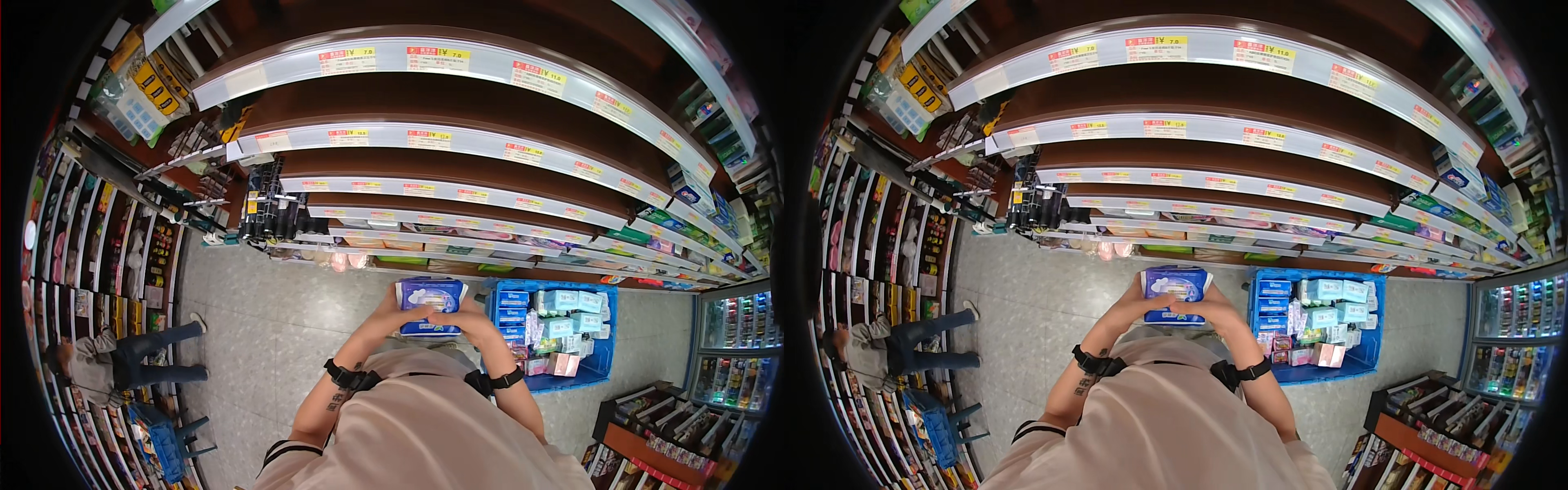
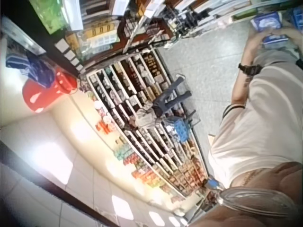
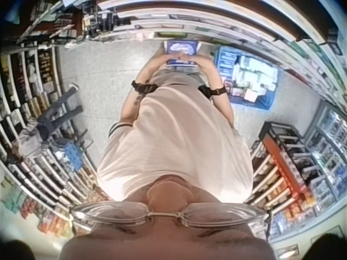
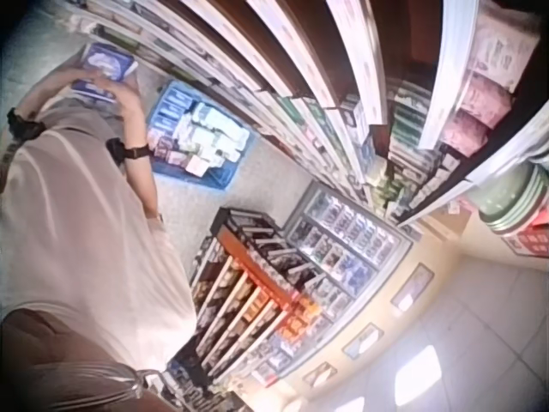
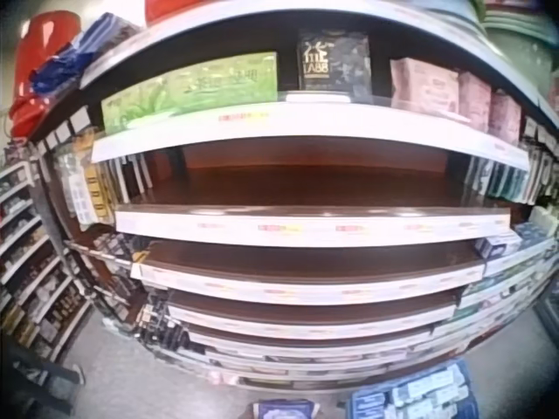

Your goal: Organizing and stocking sanitary products on supermarket shelves.

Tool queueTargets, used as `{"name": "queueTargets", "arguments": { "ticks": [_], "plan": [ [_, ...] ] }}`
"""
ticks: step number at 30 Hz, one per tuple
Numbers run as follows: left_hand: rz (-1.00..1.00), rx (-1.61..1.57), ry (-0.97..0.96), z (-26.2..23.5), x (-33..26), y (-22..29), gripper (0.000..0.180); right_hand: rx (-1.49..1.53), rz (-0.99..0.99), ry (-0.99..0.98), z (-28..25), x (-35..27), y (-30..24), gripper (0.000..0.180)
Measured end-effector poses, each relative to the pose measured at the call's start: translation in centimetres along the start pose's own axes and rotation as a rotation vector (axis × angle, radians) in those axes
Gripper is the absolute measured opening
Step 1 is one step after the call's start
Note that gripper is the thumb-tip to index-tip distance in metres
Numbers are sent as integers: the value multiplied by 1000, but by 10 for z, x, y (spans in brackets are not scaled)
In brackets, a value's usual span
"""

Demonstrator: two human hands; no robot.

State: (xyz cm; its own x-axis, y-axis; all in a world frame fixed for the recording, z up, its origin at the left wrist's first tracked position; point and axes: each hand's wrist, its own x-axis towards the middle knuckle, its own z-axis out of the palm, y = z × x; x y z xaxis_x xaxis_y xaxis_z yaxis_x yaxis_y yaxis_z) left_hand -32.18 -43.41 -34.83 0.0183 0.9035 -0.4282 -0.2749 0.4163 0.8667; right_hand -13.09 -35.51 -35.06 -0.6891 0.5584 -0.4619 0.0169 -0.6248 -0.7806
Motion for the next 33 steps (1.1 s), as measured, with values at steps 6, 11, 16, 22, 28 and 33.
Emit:
{"name": "queueTargets", "arguments": {
  "ticks": [6,11,16,22,28,33],
  "plan": [
    [-13,-22,24,0,1,-4,93,5,-30,0,0,-1,3,75],
    [-30,25,14,3,0,-1,91,9,-29,-3,-3,-3,4,75],
    [-32,35,6,4,1,-2,91,25,-70,-10,-4,-3,8,76],
    [-35,40,-26,6,2,-2,91,37,-65,-6,-10,-3,17,75],
    [-40,71,-38,10,7,-4,91,56,-72,22,-11,-12,14,74],
    [-60,95,-78,16,13,-7,93,81,-84,63,-16,-22,15,75]
  ]
}}
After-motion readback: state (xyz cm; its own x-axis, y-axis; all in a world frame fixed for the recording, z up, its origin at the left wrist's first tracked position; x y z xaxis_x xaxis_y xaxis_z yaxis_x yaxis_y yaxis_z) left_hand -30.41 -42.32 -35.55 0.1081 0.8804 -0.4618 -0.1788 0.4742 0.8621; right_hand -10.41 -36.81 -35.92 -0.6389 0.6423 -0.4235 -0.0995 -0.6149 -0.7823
